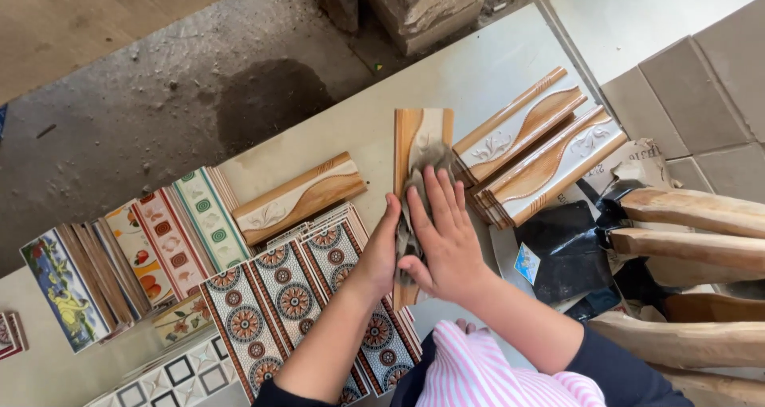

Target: The person scrubs several rectangular ceramic tiles with a cloth, focusing on the edges and surfaces. They handle the tiles one at a time, wiping them thoroughly before placing them back on the table among other stacks of tiles.

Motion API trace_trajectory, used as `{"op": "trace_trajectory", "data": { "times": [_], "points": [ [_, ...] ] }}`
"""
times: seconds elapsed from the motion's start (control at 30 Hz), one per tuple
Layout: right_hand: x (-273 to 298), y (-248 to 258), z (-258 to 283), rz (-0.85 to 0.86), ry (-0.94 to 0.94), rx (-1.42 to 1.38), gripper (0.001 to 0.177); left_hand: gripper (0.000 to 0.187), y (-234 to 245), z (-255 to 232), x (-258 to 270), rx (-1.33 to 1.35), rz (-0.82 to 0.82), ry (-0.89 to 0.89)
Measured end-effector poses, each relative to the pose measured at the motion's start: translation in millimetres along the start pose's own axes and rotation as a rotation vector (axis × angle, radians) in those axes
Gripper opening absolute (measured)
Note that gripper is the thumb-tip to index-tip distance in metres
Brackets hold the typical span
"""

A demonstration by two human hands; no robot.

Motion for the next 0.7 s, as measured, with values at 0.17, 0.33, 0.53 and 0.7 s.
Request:
{"op": "trace_trajectory", "data": {
  "times": [0.17,0.33,0.53,0.7],
  "points": [
    [-36,26,-36,-0.079,-0.076,-0.043,0.103,0.082,1,-11,-9,-0.378,0.108,-0.068],
    [-42,25,-85,-0.104,-0.159,-0.097,0.079,0.084,-26,2,10,-0.343,0.145,0.073],
    [-16,6,-155,-0.167,-0.388,-0.289,0.038,0.082,-21,17,14,-0.374,0.195,0.15],
    [-24,18,-167,-0.303,-0.588,-0.62,0.029,0.083,-19,25,10,-0.242,0.218,0.138]
  ]
}}
Point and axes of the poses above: each hand's wrist, its own x-axis away from the middle knuckle, its own y-axis out of the back of the hand, z = x × y, the point moved 8 cm from there along -x, towards the middle knuckle, and after that the axes turned 15 degrees about z, right-handed, at the moved point
